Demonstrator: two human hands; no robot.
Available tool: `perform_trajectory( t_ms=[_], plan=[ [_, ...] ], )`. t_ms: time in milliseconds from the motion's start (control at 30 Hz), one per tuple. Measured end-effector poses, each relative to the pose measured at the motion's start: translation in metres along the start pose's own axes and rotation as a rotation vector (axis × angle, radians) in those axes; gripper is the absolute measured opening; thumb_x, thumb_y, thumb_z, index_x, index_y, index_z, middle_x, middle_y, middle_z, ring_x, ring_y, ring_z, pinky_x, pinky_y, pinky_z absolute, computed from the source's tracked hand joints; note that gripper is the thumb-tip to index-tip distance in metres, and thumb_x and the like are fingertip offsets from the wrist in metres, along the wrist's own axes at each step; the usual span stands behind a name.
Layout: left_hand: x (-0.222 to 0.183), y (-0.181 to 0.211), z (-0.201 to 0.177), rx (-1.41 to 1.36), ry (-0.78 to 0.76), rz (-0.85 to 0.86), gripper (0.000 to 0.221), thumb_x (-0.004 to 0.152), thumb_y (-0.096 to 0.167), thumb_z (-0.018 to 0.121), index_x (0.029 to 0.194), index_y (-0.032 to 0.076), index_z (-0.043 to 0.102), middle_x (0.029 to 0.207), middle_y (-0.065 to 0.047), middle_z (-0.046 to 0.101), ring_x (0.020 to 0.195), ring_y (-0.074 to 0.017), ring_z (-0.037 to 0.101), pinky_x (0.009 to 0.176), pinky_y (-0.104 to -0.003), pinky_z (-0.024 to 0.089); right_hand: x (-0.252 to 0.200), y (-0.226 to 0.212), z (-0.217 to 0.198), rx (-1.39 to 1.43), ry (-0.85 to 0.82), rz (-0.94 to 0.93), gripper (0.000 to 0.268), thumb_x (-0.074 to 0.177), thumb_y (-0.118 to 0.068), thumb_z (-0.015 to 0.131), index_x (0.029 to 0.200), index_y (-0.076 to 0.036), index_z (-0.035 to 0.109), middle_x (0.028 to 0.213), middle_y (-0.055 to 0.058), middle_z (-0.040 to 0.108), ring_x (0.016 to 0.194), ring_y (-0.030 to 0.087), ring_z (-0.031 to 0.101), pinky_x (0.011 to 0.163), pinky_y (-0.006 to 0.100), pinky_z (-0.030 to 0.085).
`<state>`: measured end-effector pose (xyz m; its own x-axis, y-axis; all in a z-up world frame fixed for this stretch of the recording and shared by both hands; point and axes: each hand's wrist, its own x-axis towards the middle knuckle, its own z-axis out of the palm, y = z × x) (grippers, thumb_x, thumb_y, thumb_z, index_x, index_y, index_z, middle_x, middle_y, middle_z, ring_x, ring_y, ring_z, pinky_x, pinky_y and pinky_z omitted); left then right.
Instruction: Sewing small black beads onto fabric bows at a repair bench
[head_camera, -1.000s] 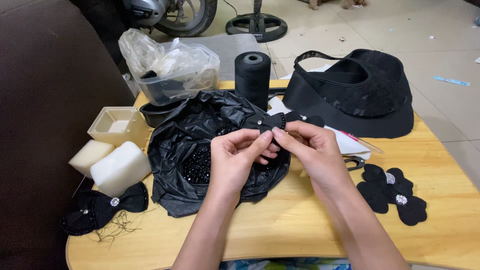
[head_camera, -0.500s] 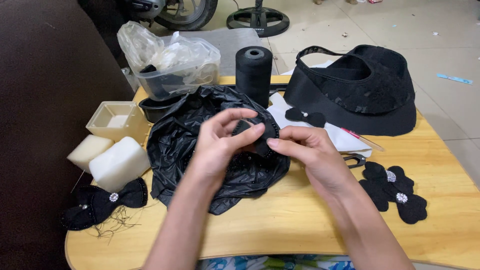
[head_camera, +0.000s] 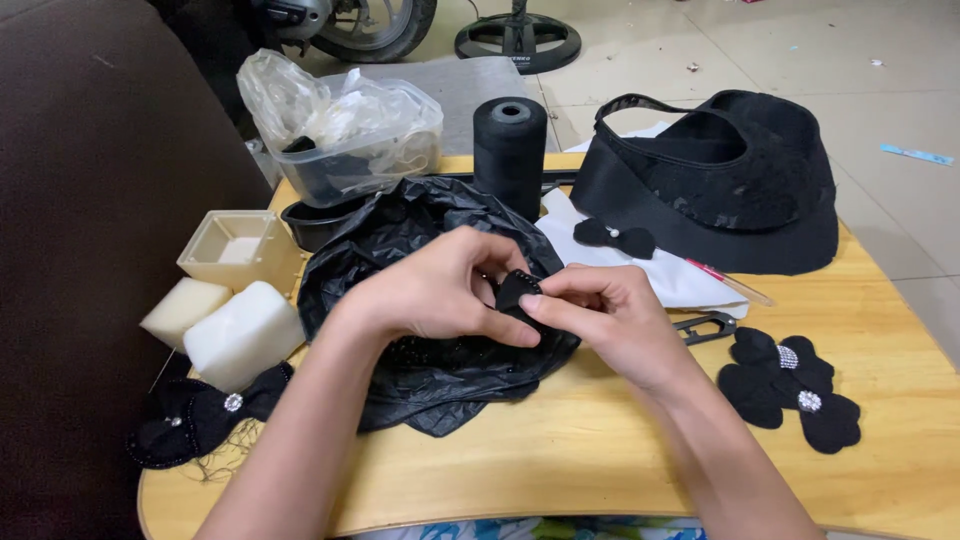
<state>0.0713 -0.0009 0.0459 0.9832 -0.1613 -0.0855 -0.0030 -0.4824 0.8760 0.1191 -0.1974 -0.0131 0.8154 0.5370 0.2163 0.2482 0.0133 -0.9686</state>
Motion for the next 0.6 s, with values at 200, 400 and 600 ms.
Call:
perform_trajectory(
  t_ms=[200, 400, 600],
  plan=[
    [0.009, -0.021, 0.029, -0.47, 0.038, -0.06, 0.016, 0.077, -0.002, 0.077, 0.088, -0.012, 0.073, 0.069, -0.02, 0.074, 0.053, -0.0206, 0.072, 0.045, -0.027, 0.058, 0.002, -0.005, 0.001, 0.0, 0.081, 0.001, 0.01, 0.084, 0.0, 0.075, 0.085, -0.002, 0.084, 0.059, 0.009, 0.067, 0.059, 0.011, 0.058, 0.06, 0.02, 0.044],
    [0.007, -0.025, 0.032, -0.683, 0.149, -0.075, 0.013, 0.08, -0.004, 0.077, 0.087, -0.013, 0.072, 0.072, -0.024, 0.075, 0.046, -0.0174, 0.065, 0.034, -0.022, 0.045, 0.007, 0.007, 0.005, -0.001, 0.186, 0.0, 0.019, 0.087, -0.008, 0.079, 0.105, -0.009, 0.084, 0.056, -0.001, 0.053, 0.054, 0.004, 0.045, 0.052, 0.016, 0.036],
    [0.001, -0.04, 0.021, -0.801, 0.162, -0.078, 0.016, 0.083, 0.001, 0.078, 0.089, -0.012, 0.07, 0.081, -0.026, 0.078, 0.048, -0.012, 0.063, 0.037, -0.018, 0.04, 0.007, 0.006, 0.002, 0.035, 0.27, 0.026, 0.031, 0.107, -0.015, 0.046, 0.127, -0.006, 0.068, 0.071, 0.001, 0.046, 0.062, 0.007, 0.039, 0.057, 0.02, 0.033]
  ],
)
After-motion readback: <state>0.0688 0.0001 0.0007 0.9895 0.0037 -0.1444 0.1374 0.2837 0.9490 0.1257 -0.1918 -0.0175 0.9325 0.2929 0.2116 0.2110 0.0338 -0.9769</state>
